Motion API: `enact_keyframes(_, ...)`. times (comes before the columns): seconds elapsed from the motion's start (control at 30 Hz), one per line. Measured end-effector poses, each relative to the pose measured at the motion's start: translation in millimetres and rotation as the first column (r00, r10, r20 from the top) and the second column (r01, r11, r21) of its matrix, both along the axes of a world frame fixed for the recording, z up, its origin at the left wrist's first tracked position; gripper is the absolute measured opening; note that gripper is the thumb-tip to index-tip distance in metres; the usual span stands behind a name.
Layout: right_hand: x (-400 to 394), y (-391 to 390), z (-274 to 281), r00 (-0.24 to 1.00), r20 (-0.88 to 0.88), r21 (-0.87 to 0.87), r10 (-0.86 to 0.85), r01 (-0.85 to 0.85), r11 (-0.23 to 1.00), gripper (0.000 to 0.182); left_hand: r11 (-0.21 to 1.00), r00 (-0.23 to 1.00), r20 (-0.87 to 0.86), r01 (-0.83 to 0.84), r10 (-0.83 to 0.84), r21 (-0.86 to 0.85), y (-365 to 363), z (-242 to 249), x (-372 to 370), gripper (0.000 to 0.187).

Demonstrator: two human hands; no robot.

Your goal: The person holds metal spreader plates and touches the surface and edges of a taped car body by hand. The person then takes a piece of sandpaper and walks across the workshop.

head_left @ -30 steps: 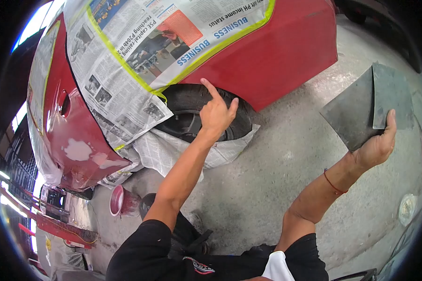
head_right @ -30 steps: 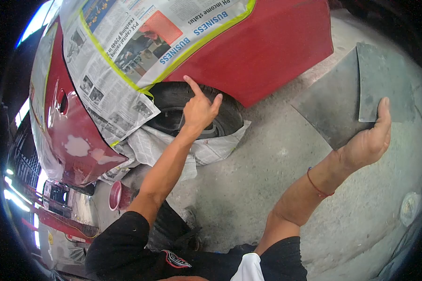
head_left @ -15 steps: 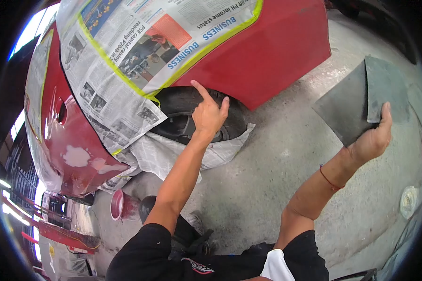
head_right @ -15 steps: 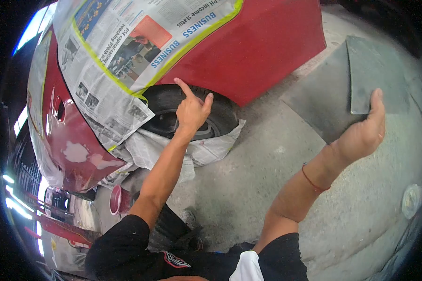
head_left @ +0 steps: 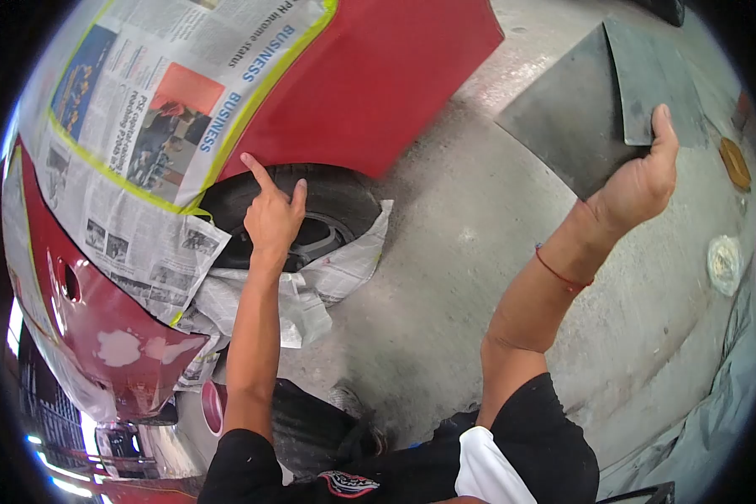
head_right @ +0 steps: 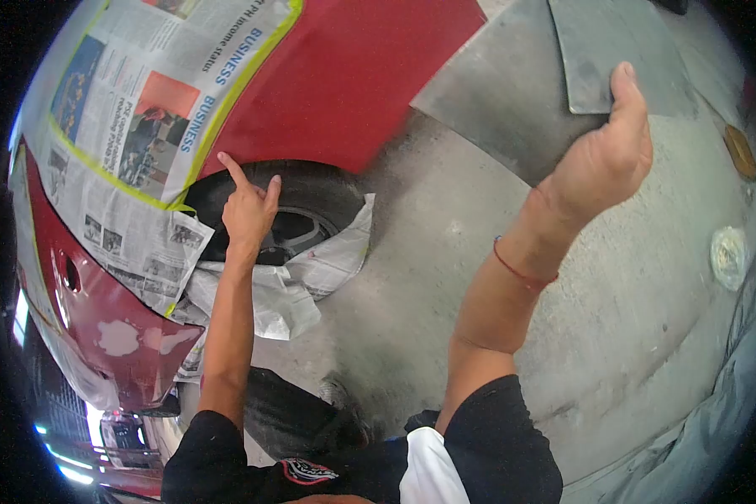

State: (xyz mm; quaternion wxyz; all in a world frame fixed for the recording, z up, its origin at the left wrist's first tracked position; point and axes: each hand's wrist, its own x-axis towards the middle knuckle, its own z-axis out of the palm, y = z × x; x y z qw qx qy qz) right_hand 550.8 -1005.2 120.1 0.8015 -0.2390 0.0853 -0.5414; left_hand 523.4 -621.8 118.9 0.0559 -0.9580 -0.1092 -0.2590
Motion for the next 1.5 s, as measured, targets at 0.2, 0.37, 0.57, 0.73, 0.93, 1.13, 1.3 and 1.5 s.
enact_keyframes(0.2, -4.1, 8.0, 1.7, 0.997, -0.015, -0.038, 0.077, -0.077, 0.996, 0.033, 0.993, 0.994, -0.071, 0.091, -0.085, 0.079, 2.6, -10.6, 0.7, 0.093)
enact_keyframes(0.37, -2.3, 7.6, -0.2, 0.997, -0.021, -0.044, 0.069, -0.07, 0.997, 0.033, 0.939, 0.995, 0.078, 0.026, -0.056, 0.343, 11.1, 36.8, 6.9, 0.083)
enact_keyframes(0.57, 9.4, 10.3, -9.3, 0.991, -0.132, -0.071, -0.017, 0.007, 0.997, 0.034, 0.885, 0.999, 0.022, 0.034, -0.05, 0.464, 30.8, 50.4, -11.4, 0.083)
enact_keyframes(0.73, -1.1, 15.0, -1.8, 0.988, -0.113, -0.042, 0.106, -0.111, 0.993, 0.038, 0.913, 1.0, 0.014, -0.027, 0.023, 0.408, 43.2, 49.7, -36.9, 0.083)
enact_keyframes(0.93, -4.6, 15.7, 6.5, 0.981, -0.101, 0.03, 0.163, -0.161, 0.986, 0.034, 0.909, 1.0, -0.017, 0.021, -0.015, 0.416, 42.9, 55.2, -36.0, 0.082)
enact_keyframes(1.13, -2.6, 21.8, 4.0, 0.986, -0.027, -0.017, 0.163, -0.164, 0.986, 0.034, 0.907, 0.996, -0.082, 0.065, -0.034, 0.416, 20.3, 73.3, -8.9, 0.075)
enact_keyframes(1.3, 4.9, 15.7, -3.5, 0.995, -0.064, -0.085, 0.083, -0.088, 0.993, 0.027, 0.805, 0.981, 0.033, 0.137, -0.19, 0.578, 47.3, 73.0, -19.1, 0.074)
enact_keyframes(1.5, -3.0, 9.6, -9.3, 0.993, -0.079, -0.079, 0.093, -0.099, 0.992, 0.042, 0.856, 0.997, -0.053, 0.07, -0.05, 0.512, 49.4, 69.4, -43.6, 0.078)
